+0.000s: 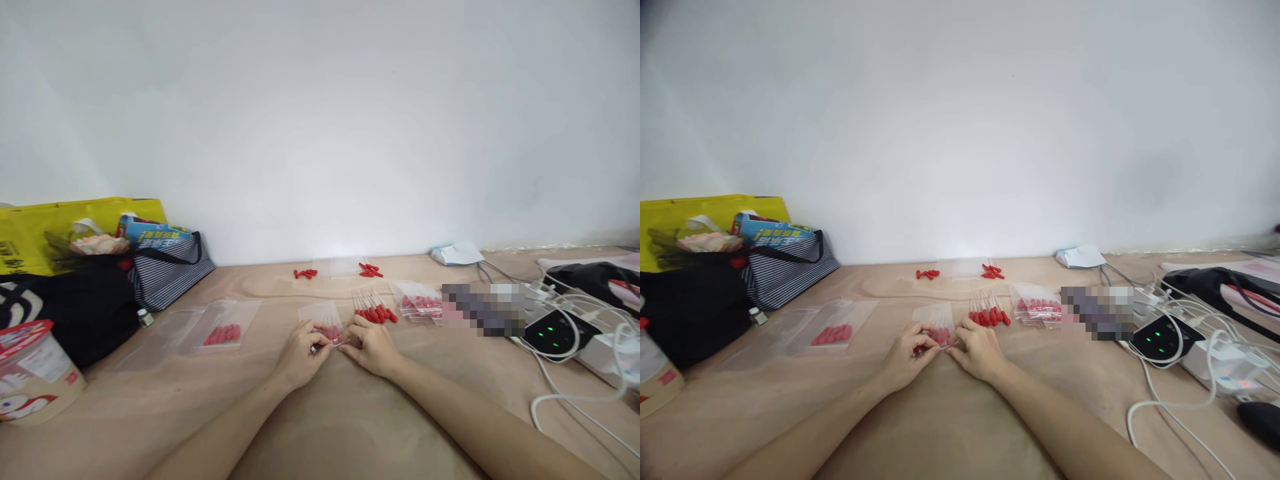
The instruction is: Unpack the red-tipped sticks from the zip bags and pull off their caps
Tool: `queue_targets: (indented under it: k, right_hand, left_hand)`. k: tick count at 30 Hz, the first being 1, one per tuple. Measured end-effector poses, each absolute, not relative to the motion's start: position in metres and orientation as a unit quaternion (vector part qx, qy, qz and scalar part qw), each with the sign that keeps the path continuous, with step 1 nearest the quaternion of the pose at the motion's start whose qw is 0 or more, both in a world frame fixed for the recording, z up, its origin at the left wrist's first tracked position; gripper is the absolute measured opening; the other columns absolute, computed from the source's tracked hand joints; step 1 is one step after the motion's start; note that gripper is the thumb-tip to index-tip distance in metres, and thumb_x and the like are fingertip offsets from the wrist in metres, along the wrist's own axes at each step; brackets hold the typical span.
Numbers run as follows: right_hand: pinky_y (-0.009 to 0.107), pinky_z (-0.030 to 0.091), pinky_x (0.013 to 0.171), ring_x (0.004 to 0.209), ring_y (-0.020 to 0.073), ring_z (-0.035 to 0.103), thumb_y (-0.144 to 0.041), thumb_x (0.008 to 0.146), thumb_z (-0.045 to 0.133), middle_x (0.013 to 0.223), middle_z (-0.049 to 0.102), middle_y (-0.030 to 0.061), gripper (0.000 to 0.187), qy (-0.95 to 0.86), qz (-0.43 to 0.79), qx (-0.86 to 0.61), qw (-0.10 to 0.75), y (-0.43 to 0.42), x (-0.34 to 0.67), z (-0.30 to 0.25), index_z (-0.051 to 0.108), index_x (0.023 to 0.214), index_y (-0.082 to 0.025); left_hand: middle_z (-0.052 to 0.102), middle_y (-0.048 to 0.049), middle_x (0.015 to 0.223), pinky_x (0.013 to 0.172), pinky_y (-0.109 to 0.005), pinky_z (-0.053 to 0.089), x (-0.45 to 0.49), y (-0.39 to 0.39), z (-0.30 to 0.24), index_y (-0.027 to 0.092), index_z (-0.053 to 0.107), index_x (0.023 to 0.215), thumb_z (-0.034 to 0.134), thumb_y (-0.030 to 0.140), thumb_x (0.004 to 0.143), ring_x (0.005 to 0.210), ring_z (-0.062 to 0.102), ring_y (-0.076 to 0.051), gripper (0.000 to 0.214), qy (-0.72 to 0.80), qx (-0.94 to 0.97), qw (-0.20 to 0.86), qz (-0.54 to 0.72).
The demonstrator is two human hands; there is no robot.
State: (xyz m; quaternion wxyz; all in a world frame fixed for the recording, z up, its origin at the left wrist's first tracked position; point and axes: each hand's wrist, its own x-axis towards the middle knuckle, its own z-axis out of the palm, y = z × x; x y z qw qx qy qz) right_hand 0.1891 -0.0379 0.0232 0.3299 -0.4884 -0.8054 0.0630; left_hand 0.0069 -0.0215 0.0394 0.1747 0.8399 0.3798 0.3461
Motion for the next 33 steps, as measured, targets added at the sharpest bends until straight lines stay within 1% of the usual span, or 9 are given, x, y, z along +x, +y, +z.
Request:
queue_targets:
  k: [6,9,12,17,20,23,26,30,33]
  right_hand:
    - [0.021,0.035,0.058,0.069,0.0109,0.052,-0.021,0.075,0.055,0.077,0.057,-0.0002,0.002,-0.834,0.064,-0.446,0.319,-0.036,0.188,0.025,0.056,0.074,-0.02]
    - [0.021,0.036,0.06,0.074,0.0118,0.052,-0.019,0.078,0.05,0.078,0.057,0.0009,0.009,-0.86,0.04,-0.392,0.325,-0.034,0.189,0.023,0.058,0.073,-0.02]
    - [0.021,0.037,0.061,0.075,0.0115,0.053,-0.02,0.08,0.048,0.08,0.058,0.0016,0.014,-0.866,0.028,-0.363,0.342,-0.033,0.191,0.021,0.062,0.076,-0.022]
    - [0.02,0.037,0.059,0.072,0.0106,0.054,-0.023,0.081,0.049,0.079,0.059,0.0006,0.016,-0.851,0.03,-0.369,0.373,-0.031,0.19,0.018,0.064,0.084,-0.025]
    - [0.021,0.036,0.057,0.07,0.0112,0.053,-0.025,0.08,0.051,0.076,0.059,0.0008,0.015,-0.847,0.007,-0.372,0.38,-0.03,0.189,0.017,0.066,0.083,-0.026]
    - [0.021,0.035,0.056,0.068,0.0115,0.051,-0.024,0.081,0.049,0.072,0.057,0.0011,0.018,-0.855,-0.013,-0.36,0.372,-0.03,0.188,0.016,0.066,0.076,-0.025]
    - [0.021,0.035,0.057,0.069,0.0116,0.051,-0.021,0.081,0.047,0.074,0.057,0.0018,0.021,-0.858,-0.009,-0.36,0.365,-0.031,0.187,0.018,0.065,0.071,-0.022]
    - [0.021,0.037,0.06,0.072,0.0114,0.053,-0.019,0.08,0.049,0.079,0.057,0.0015,0.016,-0.853,0.029,-0.385,0.351,-0.034,0.184,0.021,0.063,0.073,-0.021]
    - [0.021,0.037,0.061,0.074,0.0115,0.053,-0.018,0.079,0.049,0.081,0.057,0.0014,0.014,-0.851,0.045,-0.398,0.34,-0.038,0.18,0.023,0.062,0.074,-0.021]
  left_hand:
    - [0.06,-0.003,0.08,0.068,-0.025,0.046,0.008,-0.022,0.041,0.017,0.063,0.059,0.057,0.014,0.069,0.077,0.058,-0.014,0.012,0.384,0.818,0.225,0.364]
    - [0.061,-0.0025,0.076,0.066,-0.025,0.047,0.009,-0.021,0.041,0.017,0.062,0.058,0.056,0.017,0.071,0.071,0.058,-0.013,0.014,0.394,0.801,0.252,0.374]
    - [0.062,-0.0025,0.075,0.068,-0.025,0.046,0.008,-0.019,0.039,0.017,0.062,0.061,0.055,0.018,0.073,0.072,0.059,-0.013,0.014,0.389,0.799,0.265,0.376]
    - [0.062,-0.0024,0.075,0.069,-0.025,0.046,0.008,-0.019,0.038,0.017,0.063,0.063,0.055,0.018,0.073,0.073,0.059,-0.014,0.013,0.377,0.803,0.271,0.373]
    - [0.062,-0.0024,0.075,0.068,-0.025,0.046,0.008,-0.019,0.039,0.017,0.063,0.063,0.055,0.017,0.072,0.073,0.059,-0.014,0.012,0.375,0.805,0.276,0.369]
    - [0.062,-0.0027,0.077,0.066,-0.025,0.046,0.008,-0.02,0.04,0.017,0.061,0.063,0.054,0.017,0.072,0.072,0.058,-0.014,0.012,0.376,0.809,0.269,0.364]
    - [0.061,-0.0028,0.078,0.068,-0.026,0.046,0.009,-0.021,0.039,0.017,0.058,0.064,0.051,0.018,0.074,0.075,0.058,-0.014,0.012,0.38,0.819,0.244,0.353]
    - [0.06,-0.0031,0.081,0.074,-0.029,0.045,0.011,-0.023,0.035,0.017,0.052,0.066,0.046,0.015,0.077,0.081,0.056,-0.015,0.013,0.377,0.836,0.203,0.343]
    - [0.059,-0.0032,0.081,0.072,-0.029,0.045,0.012,-0.023,0.033,0.018,0.048,0.066,0.042,0.015,0.078,0.08,0.056,-0.015,0.013,0.39,0.832,0.187,0.346]
